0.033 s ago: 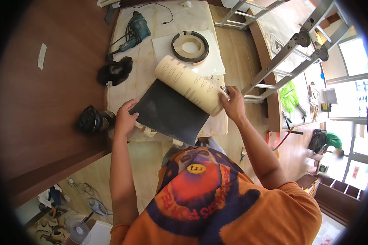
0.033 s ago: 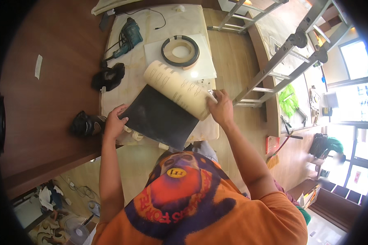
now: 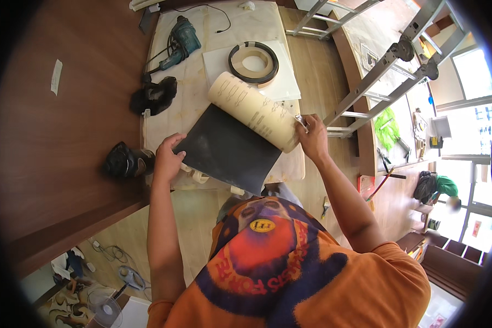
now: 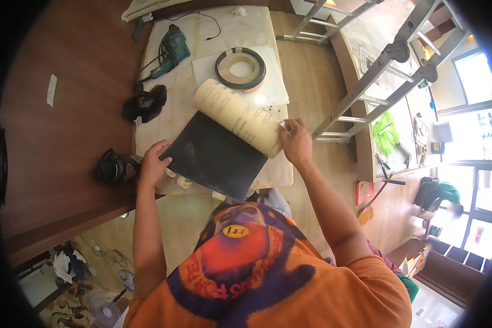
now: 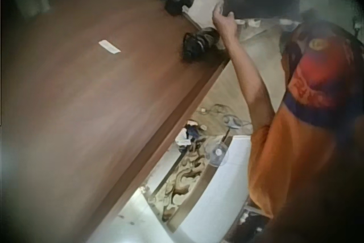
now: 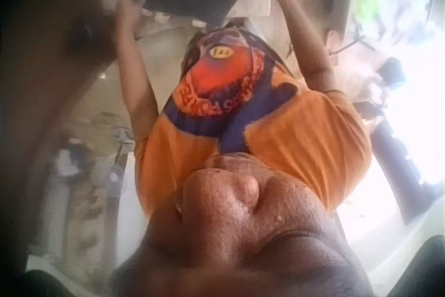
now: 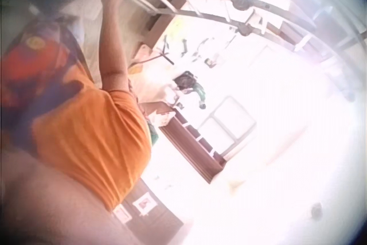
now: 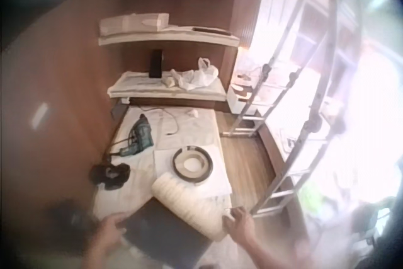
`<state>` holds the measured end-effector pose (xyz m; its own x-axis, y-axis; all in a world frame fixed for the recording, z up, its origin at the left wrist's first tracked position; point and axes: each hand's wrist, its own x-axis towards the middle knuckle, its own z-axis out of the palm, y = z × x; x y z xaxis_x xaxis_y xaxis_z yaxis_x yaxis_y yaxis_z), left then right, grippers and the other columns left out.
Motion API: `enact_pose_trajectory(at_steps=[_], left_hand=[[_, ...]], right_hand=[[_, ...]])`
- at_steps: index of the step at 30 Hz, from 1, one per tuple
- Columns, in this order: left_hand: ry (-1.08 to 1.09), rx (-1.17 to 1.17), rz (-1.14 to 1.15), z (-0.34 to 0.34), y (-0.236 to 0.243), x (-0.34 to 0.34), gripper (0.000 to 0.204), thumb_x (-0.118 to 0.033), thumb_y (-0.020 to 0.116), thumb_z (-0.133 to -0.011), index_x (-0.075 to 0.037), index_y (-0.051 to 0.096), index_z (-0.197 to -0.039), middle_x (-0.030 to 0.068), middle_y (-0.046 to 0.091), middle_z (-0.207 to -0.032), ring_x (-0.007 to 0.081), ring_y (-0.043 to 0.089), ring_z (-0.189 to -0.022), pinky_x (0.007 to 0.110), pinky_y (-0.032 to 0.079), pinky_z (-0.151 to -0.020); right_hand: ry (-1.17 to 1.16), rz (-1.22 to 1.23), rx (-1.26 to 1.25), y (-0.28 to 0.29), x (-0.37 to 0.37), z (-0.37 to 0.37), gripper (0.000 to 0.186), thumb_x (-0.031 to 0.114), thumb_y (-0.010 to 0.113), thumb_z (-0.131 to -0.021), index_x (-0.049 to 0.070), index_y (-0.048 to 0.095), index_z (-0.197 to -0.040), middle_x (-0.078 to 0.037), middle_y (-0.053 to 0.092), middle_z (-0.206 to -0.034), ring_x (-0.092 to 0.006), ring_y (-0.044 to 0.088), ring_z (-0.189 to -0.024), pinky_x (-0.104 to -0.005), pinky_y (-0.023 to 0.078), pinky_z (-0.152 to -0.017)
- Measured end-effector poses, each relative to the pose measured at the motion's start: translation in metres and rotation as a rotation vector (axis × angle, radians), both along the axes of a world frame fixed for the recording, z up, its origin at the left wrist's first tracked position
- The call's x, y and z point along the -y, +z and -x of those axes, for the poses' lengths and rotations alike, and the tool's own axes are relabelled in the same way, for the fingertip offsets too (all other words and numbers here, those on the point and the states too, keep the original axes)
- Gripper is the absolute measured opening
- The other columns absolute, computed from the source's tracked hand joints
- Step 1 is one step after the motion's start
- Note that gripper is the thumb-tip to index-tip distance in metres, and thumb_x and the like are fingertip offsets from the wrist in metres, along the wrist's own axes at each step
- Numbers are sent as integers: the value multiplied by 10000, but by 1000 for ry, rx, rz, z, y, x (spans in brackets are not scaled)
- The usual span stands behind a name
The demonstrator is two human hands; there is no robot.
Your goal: The person unrolls a roll of black material on a table, uses a utility knife to cut a rectangular piece, and then trims the edges. The person also briefly walks to a sink area and interacts with a faucet before returning to the table to continue cutting.
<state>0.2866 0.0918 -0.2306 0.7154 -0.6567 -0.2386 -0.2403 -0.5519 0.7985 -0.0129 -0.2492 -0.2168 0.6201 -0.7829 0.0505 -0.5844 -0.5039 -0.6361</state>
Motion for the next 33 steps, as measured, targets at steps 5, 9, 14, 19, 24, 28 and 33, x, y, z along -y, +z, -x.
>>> enact_pose_trajectory(at_steps=[5,9,14,19,24,28,33], left_hand=[[-63,171,-80,1,16,6,335,65,786,-872,-78,789,-1175,121,739,-1311,307,690,-1258,398,542,-1022],[-99,301,-99,2,4,4,218,6,784,-892,-65,798,-1098,135,758,-1198,365,692,-1167,445,535,-1025],[-121,305,-148,4,-5,-3,171,-16,763,-922,-62,800,-1083,145,764,-1157,377,685,-1144,451,530,-1026],[-137,348,-166,7,-5,-4,131,-65,749,-959,-52,798,-1080,159,782,-1108,382,710,-1099,450,545,-991],[-111,266,-97,6,9,13,150,-114,746,-987,-32,794,-1104,167,807,-969,328,777,-929,404,579,-848],[-139,179,-81,6,31,41,177,-132,769,-971,-28,796,-1112,152,807,-917,266,786,-866,377,575,-792],[-253,183,-258,7,62,81,373,-150,856,-888,-36,771,-1233,138,814,-963,240,786,-945,377,580,-836]], right_hand=[[-83,-97,14,14,-17,-4,586,314,873,-865,42,726,-1362,-201,674,-1316,-392,711,-1147,-467,575,-996],[-10,-57,15,17,-36,1,900,286,1002,-718,76,629,-1509,-181,610,-1431,-362,653,-1298,-435,540,-1131],[-17,-38,16,2,-33,7,990,259,1006,-678,90,577,-1554,-177,589,-1503,-357,639,-1341,-455,552,-1117],[-44,-80,52,-9,-11,12,965,300,1006,-690,54,596,-1529,-170,611,-1497,-349,641,-1342,-451,538,-1134],[-214,-202,114,-17,0,13,1006,465,994,-731,8,587,-1530,-226,668,-1420,-335,677,-1285,-439,546,-1101],[-352,-286,196,-40,8,14,929,518,967,-783,-32,644,-1458,-202,746,-1259,-279,725,-1136,-391,574,-995],[-300,-524,331,-34,-5,8,561,381,950,-835,-51,786,-1154,-139,815,-982,-187,752,-914,-366,585,-862]])
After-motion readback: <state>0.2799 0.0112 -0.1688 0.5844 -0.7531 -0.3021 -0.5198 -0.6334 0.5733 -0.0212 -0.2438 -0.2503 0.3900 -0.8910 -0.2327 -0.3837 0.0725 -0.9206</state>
